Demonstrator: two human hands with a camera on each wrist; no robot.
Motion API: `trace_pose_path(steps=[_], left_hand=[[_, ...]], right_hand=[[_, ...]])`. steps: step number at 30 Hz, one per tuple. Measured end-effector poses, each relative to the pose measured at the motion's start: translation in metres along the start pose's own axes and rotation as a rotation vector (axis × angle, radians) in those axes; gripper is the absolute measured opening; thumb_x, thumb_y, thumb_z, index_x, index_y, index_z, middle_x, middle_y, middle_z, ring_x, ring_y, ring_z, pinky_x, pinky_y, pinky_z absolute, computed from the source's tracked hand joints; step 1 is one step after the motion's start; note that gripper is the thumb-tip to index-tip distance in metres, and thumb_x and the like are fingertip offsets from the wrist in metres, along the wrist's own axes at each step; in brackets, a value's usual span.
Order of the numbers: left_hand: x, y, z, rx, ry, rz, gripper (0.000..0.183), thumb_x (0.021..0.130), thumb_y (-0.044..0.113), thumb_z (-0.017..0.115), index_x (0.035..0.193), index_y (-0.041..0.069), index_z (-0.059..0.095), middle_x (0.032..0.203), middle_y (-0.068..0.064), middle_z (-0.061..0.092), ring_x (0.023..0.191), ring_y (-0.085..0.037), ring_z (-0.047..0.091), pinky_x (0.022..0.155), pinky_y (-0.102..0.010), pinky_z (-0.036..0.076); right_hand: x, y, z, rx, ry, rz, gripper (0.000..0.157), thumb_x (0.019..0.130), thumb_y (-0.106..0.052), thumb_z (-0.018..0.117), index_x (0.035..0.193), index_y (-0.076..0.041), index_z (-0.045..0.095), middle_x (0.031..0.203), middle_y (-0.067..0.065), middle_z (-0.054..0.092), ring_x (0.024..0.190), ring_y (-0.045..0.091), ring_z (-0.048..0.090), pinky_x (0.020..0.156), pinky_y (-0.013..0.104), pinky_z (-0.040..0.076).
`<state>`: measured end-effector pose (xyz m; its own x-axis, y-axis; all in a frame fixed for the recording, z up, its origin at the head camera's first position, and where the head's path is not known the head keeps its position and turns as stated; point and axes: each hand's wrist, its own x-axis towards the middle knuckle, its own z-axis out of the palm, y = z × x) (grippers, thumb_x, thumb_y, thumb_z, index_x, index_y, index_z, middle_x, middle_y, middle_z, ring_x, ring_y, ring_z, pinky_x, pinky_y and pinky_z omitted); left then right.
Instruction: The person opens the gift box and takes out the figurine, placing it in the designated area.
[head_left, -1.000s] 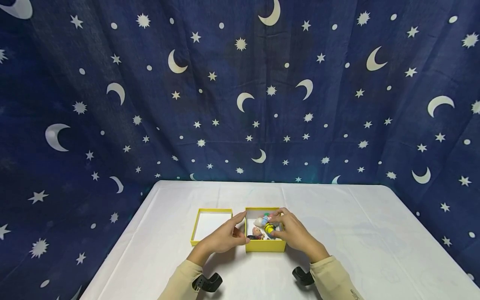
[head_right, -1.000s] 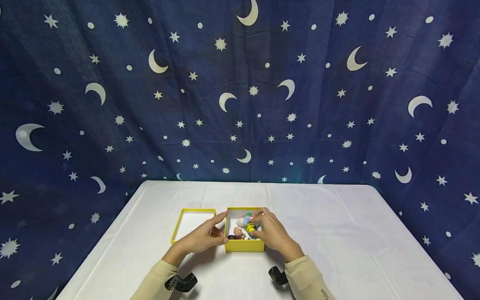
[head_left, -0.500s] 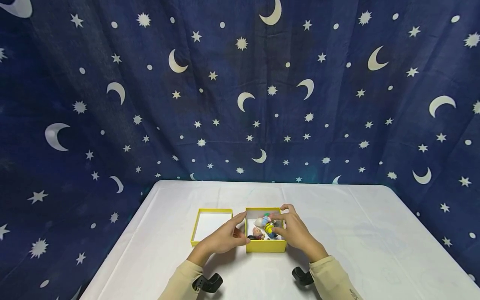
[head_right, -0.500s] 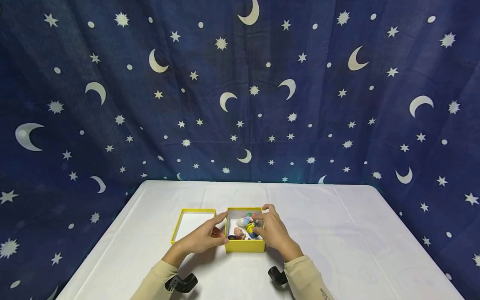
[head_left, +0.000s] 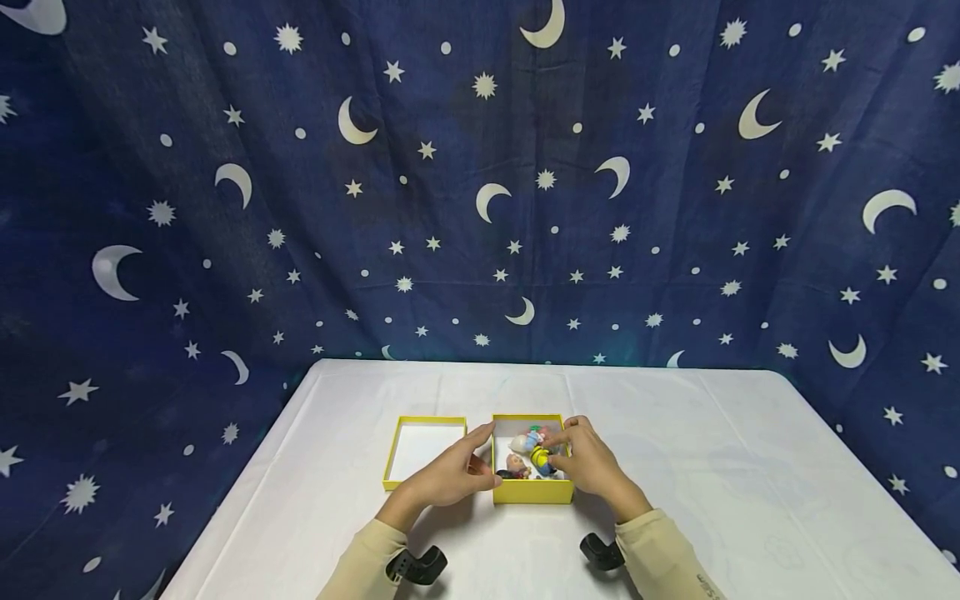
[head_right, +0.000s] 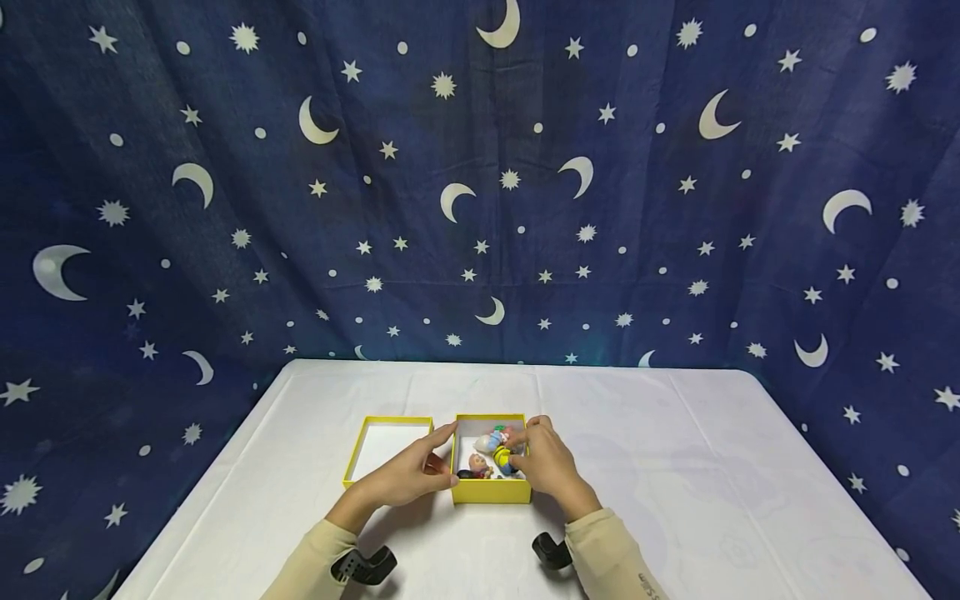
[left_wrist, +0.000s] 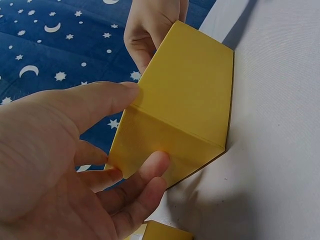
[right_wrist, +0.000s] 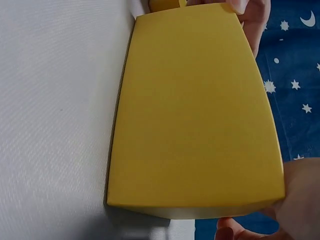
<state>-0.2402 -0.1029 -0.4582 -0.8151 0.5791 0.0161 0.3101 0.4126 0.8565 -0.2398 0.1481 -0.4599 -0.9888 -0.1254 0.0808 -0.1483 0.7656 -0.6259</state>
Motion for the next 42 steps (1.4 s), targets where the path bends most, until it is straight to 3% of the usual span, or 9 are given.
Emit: trace_pose_path(steps=[3,5,14,20,29,34,38,42], left_hand=[[0.0,0.0,0.0,-0.004,-0.001,0.001,0.087,0.092,0.015,0.073,0.16,-0.001,0.021,0.167,-0.024,0.018,0.088,-0.009,0.059,0.079,-0.018,0.048],[0.0,0.0,0.0,-0.01,-0.002,0.003,0.087,0.092,0.015,0.073,0.16,-0.002,0.021,0.167,-0.024,0.019,0.088,-0.01,0.059,0.078,-0.018,0.048],[0.0,-0.001,0.001,-0.016,-0.001,0.008,0.088,0.092,0.014,0.072,0.16,-0.002,0.02,0.167,-0.023,0.02,0.089,-0.01,0.06,0.079,-0.018,0.049],[0.001,-0.003,0.001,-0.007,-0.001,0.008,0.088,0.092,0.015,0.072,0.16,-0.002,0.019,0.168,-0.021,0.02,0.089,-0.007,0.059,0.081,-0.017,0.049],[0.001,-0.001,0.001,-0.008,-0.005,0.033,0.087,0.092,0.012,0.071,0.159,-0.006,0.018,0.166,-0.026,0.021,0.088,-0.008,0.059,0.08,-0.018,0.049],[0.0,-0.001,0.003,-0.001,0.001,0.001,0.087,0.092,0.014,0.072,0.16,-0.003,0.019,0.167,-0.022,0.021,0.089,-0.008,0.059,0.08,-0.017,0.048],[-0.001,0.0,0.002,-0.002,0.004,-0.007,0.088,0.091,0.014,0.073,0.16,-0.002,0.02,0.167,-0.022,0.02,0.09,-0.009,0.06,0.08,-0.018,0.049],[0.0,0.0,0.002,-0.007,0.001,0.013,0.088,0.091,0.013,0.072,0.16,-0.003,0.02,0.167,-0.024,0.02,0.09,-0.008,0.061,0.081,-0.017,0.049]], right_hand=[[-0.002,-0.003,-0.001,-0.048,0.013,0.016,0.011,0.084,-0.007,0.078,0.094,-0.01,0.082,0.131,0.02,0.057,0.12,0.035,0.06,0.088,0.05,0.054],[-0.002,-0.004,-0.001,-0.065,0.021,0.024,0.008,0.085,-0.008,0.077,0.092,-0.01,0.081,0.132,0.021,0.057,0.122,0.038,0.06,0.091,0.054,0.054],[-0.003,-0.005,0.0,-0.086,0.055,0.034,0.003,0.086,-0.01,0.078,0.087,-0.009,0.08,0.133,0.019,0.059,0.105,0.031,0.065,0.08,0.048,0.055],[-0.002,-0.004,0.0,-0.08,0.061,0.033,0.007,0.088,-0.014,0.077,0.081,-0.013,0.079,0.135,0.016,0.06,0.124,0.037,0.056,0.093,0.058,0.052],[-0.003,-0.006,-0.01,0.044,0.098,-0.027,0.006,0.089,-0.011,0.076,0.086,-0.008,0.08,0.131,0.017,0.061,0.129,0.042,0.046,0.104,0.06,0.043],[-0.002,-0.009,-0.014,0.157,0.101,-0.074,0.007,0.088,-0.005,0.075,0.09,-0.01,0.08,0.124,0.015,0.067,0.125,0.039,0.053,0.102,0.061,0.045],[0.001,-0.007,-0.017,0.283,0.045,-0.114,0.009,0.091,-0.005,0.071,0.093,-0.01,0.079,0.124,0.016,0.071,0.123,0.037,0.06,0.089,0.043,0.052],[0.005,-0.002,-0.019,0.417,-0.025,-0.174,0.008,0.095,-0.008,0.068,0.096,-0.006,0.076,0.128,0.02,0.07,0.126,0.039,0.06,0.076,0.024,0.048]])
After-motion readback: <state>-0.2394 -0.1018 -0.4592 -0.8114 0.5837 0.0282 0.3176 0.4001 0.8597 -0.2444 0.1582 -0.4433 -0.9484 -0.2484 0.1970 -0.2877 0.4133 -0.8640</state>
